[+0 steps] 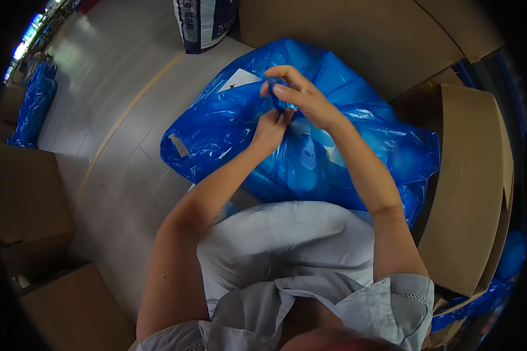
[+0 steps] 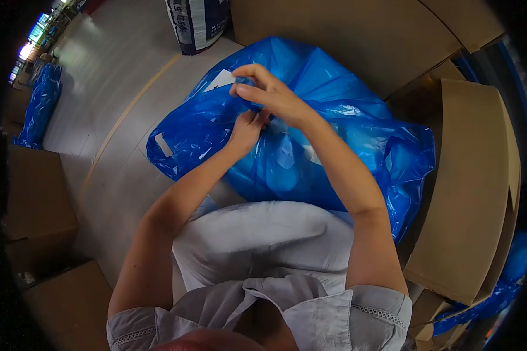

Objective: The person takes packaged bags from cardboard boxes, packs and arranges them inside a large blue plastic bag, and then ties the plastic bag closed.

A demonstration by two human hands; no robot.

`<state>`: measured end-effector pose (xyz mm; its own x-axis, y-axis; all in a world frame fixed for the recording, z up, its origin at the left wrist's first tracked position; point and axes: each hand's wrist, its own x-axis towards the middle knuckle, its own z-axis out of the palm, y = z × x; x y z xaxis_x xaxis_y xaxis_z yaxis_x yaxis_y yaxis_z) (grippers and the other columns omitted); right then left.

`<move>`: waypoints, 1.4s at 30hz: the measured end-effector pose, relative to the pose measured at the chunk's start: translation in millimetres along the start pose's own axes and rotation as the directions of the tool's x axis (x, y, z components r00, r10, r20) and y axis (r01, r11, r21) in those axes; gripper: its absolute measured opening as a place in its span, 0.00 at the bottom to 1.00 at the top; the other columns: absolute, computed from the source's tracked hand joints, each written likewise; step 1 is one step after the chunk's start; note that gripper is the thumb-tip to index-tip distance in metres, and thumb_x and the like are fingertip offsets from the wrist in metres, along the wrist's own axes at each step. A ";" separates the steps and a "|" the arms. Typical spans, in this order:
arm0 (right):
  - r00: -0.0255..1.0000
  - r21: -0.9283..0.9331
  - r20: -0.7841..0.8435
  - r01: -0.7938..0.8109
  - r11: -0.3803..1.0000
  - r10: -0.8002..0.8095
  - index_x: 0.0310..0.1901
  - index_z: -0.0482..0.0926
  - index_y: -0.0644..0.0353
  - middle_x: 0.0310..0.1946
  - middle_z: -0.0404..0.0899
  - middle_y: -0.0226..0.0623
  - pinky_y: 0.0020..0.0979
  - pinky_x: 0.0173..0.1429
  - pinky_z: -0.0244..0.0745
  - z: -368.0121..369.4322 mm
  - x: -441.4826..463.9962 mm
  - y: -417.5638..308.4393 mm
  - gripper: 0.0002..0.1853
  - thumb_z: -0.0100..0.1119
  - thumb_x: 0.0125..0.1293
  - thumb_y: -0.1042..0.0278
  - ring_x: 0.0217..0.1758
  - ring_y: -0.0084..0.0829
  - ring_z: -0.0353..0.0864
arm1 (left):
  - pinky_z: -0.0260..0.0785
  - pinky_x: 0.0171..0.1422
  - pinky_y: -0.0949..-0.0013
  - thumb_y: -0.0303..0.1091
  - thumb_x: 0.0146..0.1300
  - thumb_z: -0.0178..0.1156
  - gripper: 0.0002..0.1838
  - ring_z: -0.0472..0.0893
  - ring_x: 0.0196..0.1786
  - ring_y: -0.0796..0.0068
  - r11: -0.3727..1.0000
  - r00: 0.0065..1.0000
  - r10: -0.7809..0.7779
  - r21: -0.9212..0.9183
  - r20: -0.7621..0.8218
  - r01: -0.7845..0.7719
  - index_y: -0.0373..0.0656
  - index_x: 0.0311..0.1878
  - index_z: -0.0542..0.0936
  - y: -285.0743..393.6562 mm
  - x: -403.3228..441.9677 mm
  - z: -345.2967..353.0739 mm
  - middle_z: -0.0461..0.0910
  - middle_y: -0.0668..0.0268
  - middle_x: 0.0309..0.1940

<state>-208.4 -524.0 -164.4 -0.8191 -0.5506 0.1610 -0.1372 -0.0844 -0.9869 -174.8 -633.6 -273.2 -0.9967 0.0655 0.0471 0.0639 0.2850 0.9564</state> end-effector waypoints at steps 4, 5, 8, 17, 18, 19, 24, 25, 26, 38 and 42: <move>1.000 -0.570 -0.022 0.001 0.822 -0.016 0.55 0.64 0.59 0.50 0.71 0.46 0.33 0.51 0.68 -33.9 -33.8 35.1 0.26 0.58 0.54 0.63 0.54 0.37 0.71 | 0.57 0.26 0.79 0.54 0.60 0.51 0.25 0.66 0.22 0.83 0.899 0.965 -0.255 -0.350 0.067 0.262 0.38 0.24 0.75 14.0 -0.8 -1.3 0.70 0.68 0.20; 0.991 -0.674 -0.127 -0.051 0.737 -0.047 0.50 0.69 0.60 0.44 0.75 0.43 0.33 0.49 0.70 -28.7 -41.7 49.2 0.22 0.59 0.51 0.70 0.49 0.38 0.74 | 0.57 0.26 0.79 0.53 0.60 0.51 0.24 0.66 0.21 0.82 0.870 0.953 -0.293 -0.391 0.081 0.301 0.38 0.24 0.75 14.1 -1.9 -0.6 0.71 0.68 0.20; 0.941 -0.838 -0.102 0.093 0.537 -0.323 0.40 0.76 0.59 0.37 0.78 0.38 0.32 0.44 0.71 -14.7 -47.7 62.4 0.13 0.58 0.50 0.72 0.42 0.37 0.76 | 0.59 0.26 0.78 0.54 0.60 0.50 0.26 0.67 0.21 0.81 0.890 0.957 -0.280 -0.353 0.076 0.289 0.37 0.23 0.74 15.5 -6.1 -2.0 0.70 0.68 0.19; 0.943 -0.712 -0.316 -0.167 0.682 -0.099 0.28 0.78 0.57 0.26 0.79 0.32 0.28 0.30 0.69 -18.0 -45.5 65.9 0.06 0.58 0.52 0.64 0.25 0.31 0.75 | 0.62 0.29 0.78 0.34 0.60 0.54 0.10 0.69 0.25 0.82 0.935 0.991 -0.010 -0.351 0.133 0.056 0.40 0.42 0.74 4.4 -9.1 -4.3 0.73 0.68 0.25; 0.945 -0.707 -0.313 -0.163 0.688 -0.098 0.28 0.78 0.57 0.26 0.79 0.32 0.28 0.30 0.69 -19.8 -45.1 70.5 0.06 0.58 0.52 0.64 0.25 0.31 0.75 | 0.62 0.29 0.78 0.34 0.60 0.54 0.10 0.69 0.25 0.82 0.937 0.992 -0.015 -0.345 0.129 0.059 0.40 0.42 0.74 9.7 -11.4 -3.5 0.73 0.68 0.25; 0.943 -0.607 -0.331 -0.193 0.771 -0.024 0.28 0.78 0.57 0.25 0.78 0.32 0.27 0.28 0.68 -23.2 -44.3 76.2 0.07 0.57 0.53 0.63 0.24 0.29 0.75 | 0.64 0.32 0.76 0.29 0.58 0.54 0.11 0.71 0.28 0.80 0.977 1.000 0.024 -0.209 -0.009 -0.026 0.40 0.44 0.72 15.9 -13.2 0.3 0.74 0.66 0.27; 0.909 -0.261 -0.352 -0.323 0.910 0.222 0.27 0.76 0.62 0.23 0.76 0.28 0.21 0.31 0.64 -32.0 -35.9 77.2 0.08 0.57 0.57 0.66 0.26 0.16 0.69 | 0.70 0.40 0.70 0.22 0.52 0.54 0.16 0.76 0.37 0.69 0.988 0.973 0.131 0.100 -0.190 -0.114 0.41 0.46 0.71 37.6 -11.2 1.3 0.75 0.61 0.33; 0.892 -0.253 -0.353 -0.382 0.889 0.283 0.27 0.75 0.62 0.24 0.76 0.28 0.21 0.31 0.64 -33.9 -32.5 79.9 0.08 0.57 0.56 0.66 0.26 0.17 0.69 | 0.70 0.40 0.69 0.22 0.51 0.54 0.17 0.76 0.37 0.66 0.926 0.933 0.310 0.279 -0.182 -0.253 0.42 0.47 0.71 35.5 -10.2 1.7 0.75 0.61 0.34; 0.869 -0.242 -0.354 -0.441 0.864 0.344 0.26 0.75 0.62 0.24 0.76 0.29 0.21 0.32 0.65 -36.2 -29.3 82.5 0.08 0.57 0.56 0.67 0.26 0.17 0.69 | 0.71 0.40 0.68 0.22 0.50 0.54 0.18 0.76 0.37 0.63 0.813 0.868 0.475 0.447 -0.141 -0.373 0.43 0.47 0.71 34.4 -8.2 1.4 0.75 0.60 0.35; 0.985 -0.669 -0.133 -0.009 0.743 -0.107 0.30 0.79 0.59 0.27 0.77 0.38 0.31 0.30 0.68 -30.3 -45.0 55.4 0.10 0.55 0.55 0.62 0.27 0.35 0.76 | 0.71 0.36 0.66 0.27 0.52 0.55 0.19 0.78 0.32 0.62 0.909 0.983 0.142 0.410 -0.116 -0.083 0.42 0.50 0.69 59.5 -0.9 -15.4 0.78 0.60 0.29; 0.987 -0.655 -0.127 -0.009 0.755 -0.099 0.30 0.79 0.59 0.26 0.76 0.36 0.27 0.31 0.67 -30.6 -44.2 61.3 0.10 0.56 0.55 0.61 0.28 0.29 0.75 | 0.70 0.36 0.63 0.26 0.52 0.55 0.18 0.79 0.31 0.61 0.950 0.996 0.040 0.313 -0.081 -0.013 0.39 0.48 0.69 53.6 4.2 -21.4 0.79 0.59 0.27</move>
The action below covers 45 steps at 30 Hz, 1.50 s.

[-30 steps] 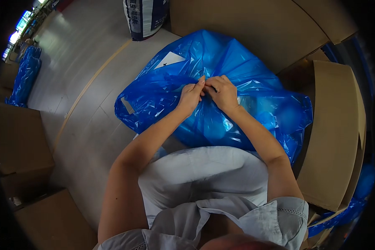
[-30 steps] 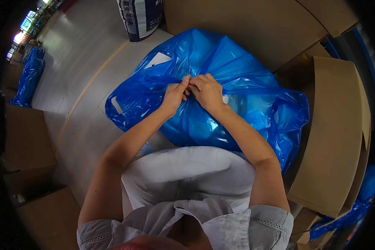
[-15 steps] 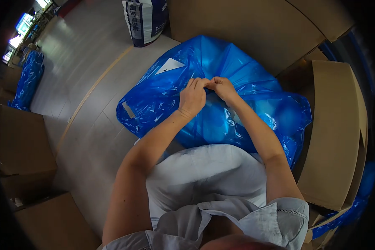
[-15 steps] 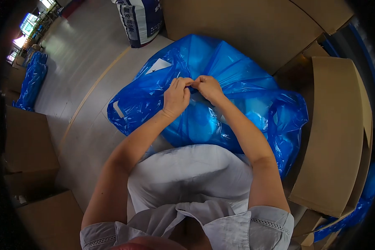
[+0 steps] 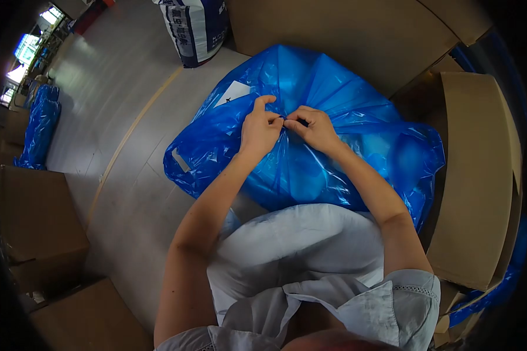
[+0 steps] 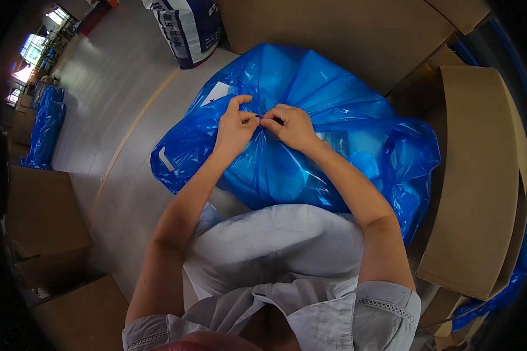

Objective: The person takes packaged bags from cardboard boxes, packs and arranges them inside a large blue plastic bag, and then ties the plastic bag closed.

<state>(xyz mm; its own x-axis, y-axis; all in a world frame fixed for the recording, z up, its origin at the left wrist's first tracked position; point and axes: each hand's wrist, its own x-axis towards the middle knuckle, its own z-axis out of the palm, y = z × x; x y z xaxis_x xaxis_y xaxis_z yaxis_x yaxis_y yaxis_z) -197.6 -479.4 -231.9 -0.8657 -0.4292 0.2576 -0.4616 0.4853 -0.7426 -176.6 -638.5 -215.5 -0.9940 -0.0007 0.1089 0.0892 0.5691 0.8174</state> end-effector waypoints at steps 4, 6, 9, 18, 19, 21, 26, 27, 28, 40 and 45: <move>0.941 0.446 0.195 -0.337 0.830 0.277 0.28 0.78 0.61 0.26 0.74 0.30 0.23 0.34 0.65 -0.7 7.0 5.7 0.08 0.55 0.53 0.65 0.29 0.21 0.71 | 0.70 0.36 0.68 0.24 0.51 0.55 0.13 0.78 0.30 0.64 0.977 0.999 0.046 -0.208 0.018 -0.041 0.38 0.42 0.71 -7.2 2.5 4.9 0.78 0.58 0.28; 0.887 0.544 0.296 -0.463 0.700 0.356 0.27 0.77 0.61 0.26 0.73 0.29 0.22 0.36 0.64 -5.6 8.9 5.4 0.08 0.54 0.53 0.66 0.30 0.20 0.69 | 0.69 0.36 0.73 0.23 0.50 0.56 0.10 0.78 0.31 0.66 0.985 0.995 0.051 -0.169 0.090 -0.035 0.38 0.39 0.72 -0.4 2.7 4.8 0.78 0.58 0.31; 0.844 0.504 0.329 -0.537 0.677 0.424 0.27 0.77 0.61 0.27 0.72 0.31 0.23 0.38 0.63 -10.0 9.0 -0.7 0.09 0.52 0.53 0.65 0.31 0.20 0.69 | 0.69 0.39 0.72 0.25 0.49 0.58 0.05 0.76 0.37 0.66 0.981 0.981 0.191 0.037 0.039 -0.192 0.38 0.31 0.74 11.2 -4.8 0.3 0.76 0.61 0.35; 0.985 0.217 0.073 -0.168 0.962 0.155 0.24 0.78 0.59 0.23 0.75 0.38 0.31 0.30 0.66 -2.8 11.1 8.9 0.16 0.49 0.60 0.57 0.26 0.30 0.73 | 0.65 0.50 0.66 0.34 0.48 0.62 0.09 0.70 0.51 0.63 0.905 0.951 0.285 0.294 0.123 -0.309 0.39 0.25 0.75 11.8 -12.7 -2.1 0.72 0.61 0.47; 0.992 0.061 -0.025 -0.125 0.990 0.126 0.22 0.77 0.58 0.21 0.75 0.38 0.33 0.27 0.66 -6.1 16.0 7.1 0.18 0.49 0.61 0.54 0.24 0.34 0.74 | 0.64 0.52 0.63 0.33 0.48 0.62 0.08 0.69 0.52 0.61 0.888 0.945 0.298 0.324 0.134 -0.326 0.39 0.24 0.75 9.9 -14.5 -2.4 0.71 0.60 0.49; 0.980 -0.389 -0.171 0.027 0.921 -0.101 0.18 0.75 0.56 0.16 0.75 0.36 0.37 0.22 0.66 -13.5 27.0 3.2 0.24 0.45 0.62 0.47 0.21 0.39 0.75 | 0.63 0.54 0.61 0.33 0.48 0.62 0.08 0.68 0.54 0.60 0.867 0.936 0.314 0.353 0.158 -0.351 0.39 0.22 0.75 7.1 -16.4 -3.8 0.71 0.59 0.51; 0.991 -0.634 -0.104 0.001 0.773 -0.087 0.18 0.77 0.53 0.19 0.77 0.34 0.38 0.23 0.68 -16.7 60.4 32.0 0.27 0.39 0.63 0.43 0.23 0.38 0.76 | 0.60 0.56 0.58 0.33 0.49 0.61 0.08 0.64 0.58 0.58 0.863 0.940 0.287 0.377 0.183 -0.337 0.41 0.22 0.75 3.2 -18.2 -13.3 0.68 0.60 0.55; 0.995 -0.679 -0.088 -0.023 0.734 -0.050 0.18 0.77 0.53 0.20 0.78 0.34 0.38 0.24 0.69 -18.4 60.9 35.0 0.27 0.38 0.63 0.42 0.24 0.38 0.77 | 0.60 0.56 0.58 0.33 0.49 0.61 0.08 0.64 0.58 0.58 0.861 0.931 0.298 0.363 0.210 -0.357 0.41 0.22 0.75 2.2 -17.7 -15.2 0.68 0.60 0.55; 0.994 -0.688 -0.104 -0.060 0.723 -0.016 0.18 0.77 0.53 0.20 0.78 0.34 0.38 0.24 0.69 -20.4 58.3 31.5 0.27 0.38 0.63 0.42 0.24 0.38 0.77 | 0.58 0.57 0.55 0.33 0.50 0.60 0.07 0.64 0.59 0.58 0.849 0.934 0.281 0.398 0.219 -0.349 0.41 0.23 0.76 0.7 -17.2 -15.0 0.67 0.59 0.55; 0.686 -0.375 -0.001 -0.675 0.635 0.728 0.39 0.80 0.56 0.36 0.78 0.45 0.34 0.51 0.68 -183.1 -171.9 -23.8 0.30 0.41 0.58 0.35 0.44 0.39 0.76 | 0.57 0.58 0.57 0.49 0.50 0.60 0.25 0.69 0.54 0.61 0.628 0.583 0.612 0.121 0.534 -0.769 0.42 0.47 0.75 79.7 -40.6 26.7 0.71 0.58 0.52; 0.955 -0.554 0.054 -0.216 0.804 0.293 0.45 0.77 0.55 0.36 0.77 0.50 0.39 0.58 0.61 -132.2 -210.7 -51.2 0.23 0.60 0.51 0.49 0.44 0.42 0.76 | 0.61 0.52 0.56 0.40 0.46 0.64 0.18 0.73 0.45 0.65 0.434 0.385 0.576 0.130 0.721 -0.892 0.44 0.39 0.75 82.4 -66.3 68.5 0.74 0.64 0.37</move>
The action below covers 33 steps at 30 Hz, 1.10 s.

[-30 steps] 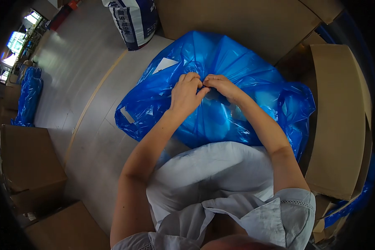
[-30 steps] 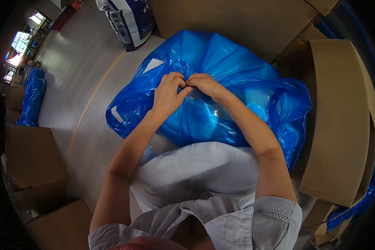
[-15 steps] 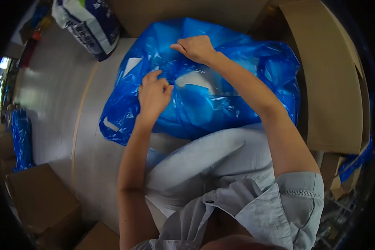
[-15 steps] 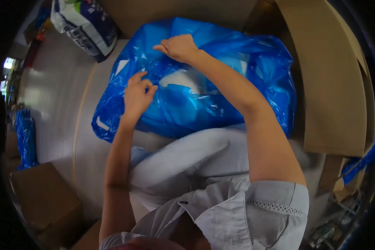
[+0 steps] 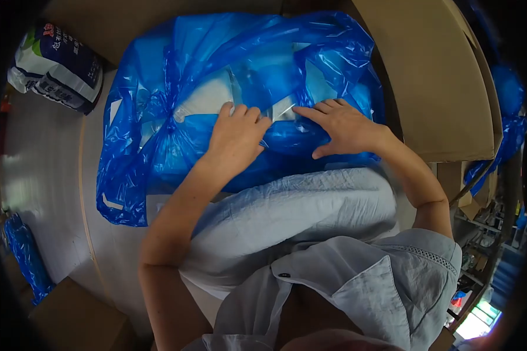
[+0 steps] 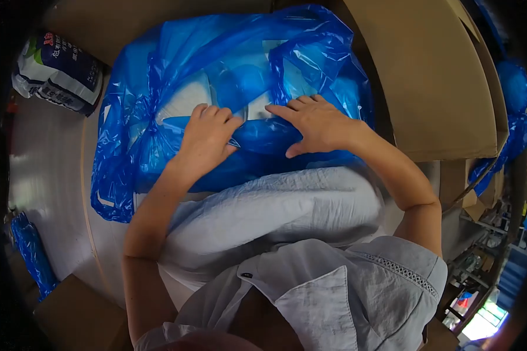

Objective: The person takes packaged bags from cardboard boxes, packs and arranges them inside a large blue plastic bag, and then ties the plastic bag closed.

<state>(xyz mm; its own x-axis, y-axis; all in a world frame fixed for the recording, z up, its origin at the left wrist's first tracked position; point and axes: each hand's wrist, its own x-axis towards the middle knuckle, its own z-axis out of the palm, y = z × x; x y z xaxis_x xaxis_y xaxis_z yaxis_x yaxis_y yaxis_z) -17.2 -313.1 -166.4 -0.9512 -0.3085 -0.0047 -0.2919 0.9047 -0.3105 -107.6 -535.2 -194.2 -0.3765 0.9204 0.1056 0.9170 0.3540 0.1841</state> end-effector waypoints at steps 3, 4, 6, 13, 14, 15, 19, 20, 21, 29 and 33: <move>0.945 -0.072 0.301 -0.114 0.991 0.130 0.34 0.78 0.56 0.26 0.78 0.40 0.37 0.39 0.70 -12.4 7.5 13.8 0.13 0.61 0.48 0.59 0.30 0.42 0.77 | 0.66 0.42 0.63 0.34 0.48 0.61 0.10 0.76 0.37 0.64 0.868 0.976 -0.161 -0.451 0.144 0.209 0.45 0.34 0.75 4.8 -5.3 -13.6 0.76 0.64 0.32; 0.974 -0.005 0.184 -0.136 0.991 0.134 0.33 0.79 0.56 0.26 0.78 0.38 0.35 0.37 0.71 -26.6 9.3 19.4 0.11 0.60 0.49 0.61 0.30 0.40 0.77 | 0.66 0.42 0.63 0.34 0.48 0.61 0.10 0.76 0.37 0.64 0.871 0.975 -0.166 -0.442 0.149 0.215 0.45 0.34 0.75 4.2 -10.6 -19.7 0.76 0.64 0.32; 0.967 0.056 -0.050 -0.248 0.967 0.250 0.34 0.78 0.55 0.28 0.79 0.35 0.32 0.36 0.72 -63.9 9.8 30.2 0.09 0.60 0.51 0.63 0.32 0.38 0.77 | 0.67 0.32 0.67 0.27 0.48 0.56 0.06 0.76 0.29 0.64 0.812 0.997 -0.075 -0.579 0.028 0.078 0.44 0.31 0.74 5.7 -21.1 -27.4 0.76 0.64 0.26; 0.972 0.255 0.231 -0.016 0.967 -0.045 0.51 0.70 0.60 0.48 0.73 0.43 0.29 0.51 0.68 -73.4 38.1 -18.4 0.21 0.52 0.60 0.56 0.51 0.37 0.72 | 0.67 0.31 0.69 0.22 0.47 0.51 0.05 0.76 0.27 0.69 0.613 1.000 -0.005 -0.790 0.022 0.021 0.41 0.29 0.74 19.5 -9.6 -40.9 0.76 0.64 0.23; 0.857 0.404 0.514 -0.229 0.886 -0.013 0.55 0.68 0.61 0.51 0.71 0.44 0.30 0.53 0.67 -55.3 43.2 -22.4 0.26 0.48 0.62 0.49 0.54 0.36 0.71 | 0.67 0.33 0.70 0.22 0.48 0.52 0.05 0.77 0.30 0.70 0.575 0.998 -0.022 -0.816 0.062 0.063 0.41 0.29 0.74 20.3 -8.9 -43.8 0.77 0.64 0.25; 0.861 0.405 0.508 -0.220 0.887 -0.018 0.55 0.68 0.61 0.51 0.71 0.44 0.30 0.53 0.67 -37.9 38.6 -19.7 0.26 0.48 0.62 0.49 0.54 0.36 0.71 | 0.67 0.36 0.71 0.21 0.48 0.52 0.05 0.77 0.33 0.71 0.535 0.994 -0.039 -0.838 0.099 0.104 0.41 0.30 0.74 20.6 -8.8 -46.1 0.77 0.63 0.28; 0.639 0.638 0.769 -0.766 -0.071 0.019 0.52 0.71 0.59 0.43 0.74 0.32 0.24 0.43 0.67 15.9 24.6 -16.5 0.24 0.52 0.61 0.49 0.44 0.19 0.70 | 0.67 0.44 0.70 0.25 0.48 0.58 0.08 0.77 0.41 0.67 0.412 0.985 -0.129 -0.910 -0.115 -0.052 0.41 0.35 0.76 21.9 -7.6 -33.9 0.77 0.60 0.35; 0.637 0.637 0.771 -0.769 -0.063 0.016 0.52 0.71 0.59 0.43 0.74 0.32 0.24 0.43 0.67 14.9 25.0 -12.0 0.24 0.52 0.61 0.49 0.44 0.19 0.70 | 0.66 0.47 0.69 0.28 0.48 0.60 0.12 0.75 0.44 0.64 0.353 0.923 -0.357 -0.936 -0.145 -0.011 0.41 0.39 0.76 25.1 -5.2 -31.7 0.77 0.59 0.37; 0.755 0.754 0.656 -0.655 -0.056 0.000 0.48 0.74 0.58 0.38 0.76 0.30 0.21 0.39 0.67 4.8 26.3 -12.2 0.19 0.54 0.60 0.54 0.38 0.16 0.70 | 0.66 0.49 0.68 0.30 0.48 0.62 0.15 0.75 0.46 0.63 0.323 0.873 -0.463 -0.946 -0.153 0.005 0.40 0.41 0.75 25.5 -6.6 -28.9 0.76 0.58 0.38; 0.988 0.889 -0.106 0.144 0.435 -0.109 0.40 0.77 0.63 0.33 0.78 0.30 0.17 0.39 0.68 -51.2 70.9 -72.8 0.09 0.55 0.61 0.68 0.35 0.16 0.73 | 0.63 0.57 0.66 0.45 0.54 0.61 0.25 0.75 0.48 0.63 0.399 0.943 -0.262 -0.867 0.205 0.300 0.37 0.49 0.72 24.1 5.9 -50.5 0.76 0.55 0.43; 0.890 0.692 -0.441 0.256 0.675 0.114 0.49 0.72 0.64 0.37 0.77 0.34 0.23 0.47 0.70 -65.5 76.9 -17.3 0.17 0.50 0.64 0.61 0.40 0.23 0.75 | 0.66 0.52 0.66 0.46 0.64 0.47 0.18 0.78 0.41 0.70 -0.021 0.973 -0.206 -0.995 0.101 0.099 0.37 0.38 0.74 17.0 -3.0 -37.7 0.78 0.61 0.28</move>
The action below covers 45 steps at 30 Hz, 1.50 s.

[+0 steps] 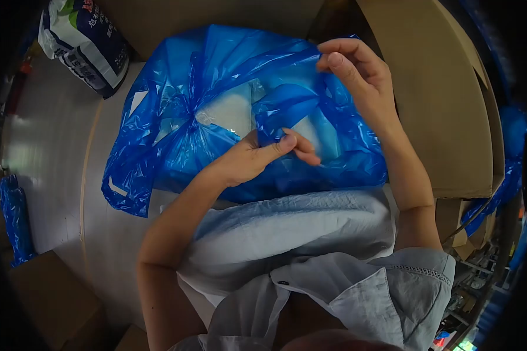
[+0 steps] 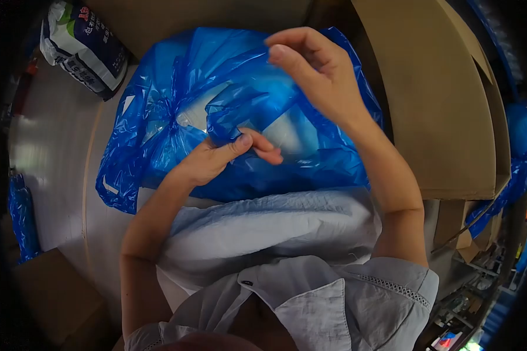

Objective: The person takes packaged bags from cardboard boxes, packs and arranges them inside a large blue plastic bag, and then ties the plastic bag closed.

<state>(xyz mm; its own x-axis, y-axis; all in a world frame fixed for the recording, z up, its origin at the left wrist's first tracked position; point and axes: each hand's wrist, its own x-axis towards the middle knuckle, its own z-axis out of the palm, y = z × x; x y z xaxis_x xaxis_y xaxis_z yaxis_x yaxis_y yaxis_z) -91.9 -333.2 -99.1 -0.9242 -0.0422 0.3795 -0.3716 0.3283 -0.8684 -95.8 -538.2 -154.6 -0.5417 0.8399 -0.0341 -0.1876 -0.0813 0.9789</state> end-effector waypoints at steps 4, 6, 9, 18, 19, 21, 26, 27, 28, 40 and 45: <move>0.923 -0.745 0.014 -0.246 0.619 0.385 0.50 0.72 0.65 0.55 0.67 0.49 0.39 0.60 0.60 -9.8 -35.8 105.2 0.34 0.53 0.53 0.38 0.61 0.47 0.62 | 0.67 0.51 0.68 0.47 0.66 0.42 0.19 0.77 0.32 0.76 0.997 0.992 -0.051 -0.059 0.115 0.058 0.40 0.33 0.73 -16.2 6.4 -3.4 0.70 0.68 0.14; 0.930 -0.749 0.083 -0.179 0.637 0.359 0.52 0.69 0.67 0.57 0.63 0.51 0.40 0.62 0.56 14.8 -32.8 112.0 0.36 0.53 0.53 0.38 0.63 0.49 0.57 | 0.68 0.52 0.66 0.46 0.67 0.41 0.20 0.76 0.29 0.76 0.997 0.996 -0.055 -0.056 0.069 0.059 0.38 0.34 0.73 -21.8 8.7 -3.4 0.69 0.69 0.14; 0.946 -0.654 0.188 -0.079 0.753 0.262 0.53 0.65 0.74 0.59 0.60 0.55 0.43 0.64 0.53 37.2 -25.9 108.0 0.36 0.47 0.59 0.43 0.66 0.49 0.52 | 0.70 0.51 0.65 0.45 0.67 0.41 0.20 0.74 0.25 0.78 0.995 0.998 -0.063 -0.077 -0.008 0.062 0.36 0.36 0.72 -29.5 4.5 1.1 0.68 0.70 0.14; 0.927 0.934 0.294 -0.330 0.137 0.233 0.28 0.66 0.55 0.20 0.72 0.32 0.24 0.33 0.72 -32.6 -13.0 96.1 0.13 0.40 0.68 0.59 0.25 0.26 0.75 | 0.71 0.41 0.69 0.40 0.67 0.43 0.18 0.70 0.22 0.82 0.997 0.996 0.046 0.071 -0.076 -0.040 0.33 0.40 0.73 -30.3 5.0 10.8 0.65 0.72 0.13; 0.928 0.935 0.295 -0.329 0.132 0.226 0.28 0.66 0.55 0.20 0.72 0.32 0.24 0.33 0.72 -29.9 -13.9 77.6 0.13 0.40 0.68 0.59 0.25 0.26 0.75 | 0.71 0.37 0.70 0.40 0.68 0.42 0.17 0.69 0.21 0.82 0.996 0.992 0.082 0.027 -0.095 -0.080 0.33 0.40 0.73 -31.1 6.5 10.6 0.64 0.72 0.13; 0.902 0.498 0.217 -0.432 0.752 0.374 0.24 0.64 0.54 0.13 0.63 0.26 0.22 0.22 0.64 -29.7 -30.8 22.9 0.14 0.43 0.67 0.59 0.14 0.22 0.64 | 0.70 0.34 0.71 0.40 0.68 0.42 0.17 0.68 0.20 0.83 0.995 0.969 0.097 0.000 -0.229 -0.100 0.34 0.42 0.72 -27.8 10.2 11.3 0.64 0.72 0.13; 0.728 -0.036 0.683 -0.043 0.998 0.056 0.19 0.62 0.58 0.08 0.56 0.32 0.28 0.17 0.54 -21.2 -84.2 -23.6 0.16 0.49 0.63 0.64 0.10 0.27 0.60 | 0.67 0.26 0.64 0.31 0.52 0.53 0.29 0.72 0.19 0.62 0.864 0.938 0.215 0.500 -0.271 -0.053 0.40 0.58 0.57 -28.2 24.9 11.6 0.70 0.58 0.15; 0.767 -0.011 0.634 -0.114 0.993 0.095 0.18 0.63 0.58 0.08 0.58 0.34 0.29 0.16 0.54 -27.6 -78.3 -27.2 0.16 0.48 0.63 0.65 0.10 0.29 0.62 | 0.67 0.27 0.60 0.26 0.46 0.54 0.36 0.74 0.21 0.53 0.766 0.945 0.259 0.639 -0.201 -0.074 0.41 0.60 0.52 -25.5 29.3 8.7 0.72 0.52 0.17; 0.802 0.023 0.580 -0.192 0.981 0.144 0.18 0.63 0.58 0.08 0.59 0.36 0.30 0.16 0.53 -30.5 -75.9 -29.4 0.16 0.48 0.62 0.65 0.10 0.32 0.63 | 0.67 0.27 0.60 0.26 0.46 0.54 0.36 0.74 0.21 0.53 0.770 0.945 0.253 0.635 -0.207 -0.067 0.41 0.60 0.52 -21.9 28.7 8.4 0.72 0.52 0.17; 0.852 -0.464 0.419 0.497 0.733 -0.313 0.36 0.74 0.56 0.30 0.74 0.36 0.35 0.38 0.70 -5.5 -39.5 -28.2 0.16 0.62 0.50 0.55 0.34 0.39 0.74 | 0.67 0.32 0.56 0.40 0.62 0.50 0.19 0.76 0.30 0.51 0.355 0.851 0.518 0.886 0.080 -0.300 0.37 0.50 0.66 -28.4 40.7 11.7 0.74 0.48 0.26; 0.928 -0.614 0.327 0.353 0.706 -0.179 0.35 0.78 0.55 0.32 0.77 0.36 0.29 0.35 0.72 -16.7 -38.8 13.7 0.12 0.61 0.51 0.61 0.34 0.36 0.77 | 0.69 0.37 0.61 0.41 0.61 0.51 0.21 0.77 0.34 0.54 0.577 0.938 0.334 0.808 -0.097 -0.122 0.37 0.53 0.66 -30.4 38.1 10.8 0.76 0.50 0.31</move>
<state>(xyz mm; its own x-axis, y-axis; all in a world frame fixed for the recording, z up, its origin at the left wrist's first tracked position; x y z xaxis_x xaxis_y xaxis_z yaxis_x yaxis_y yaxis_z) -59.7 -311.3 -120.4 -0.8197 -0.4062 0.4039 -0.5343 0.7965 -0.2831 -102.0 -497.9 -183.4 -0.6503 0.7080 0.2754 0.6196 0.2846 0.7315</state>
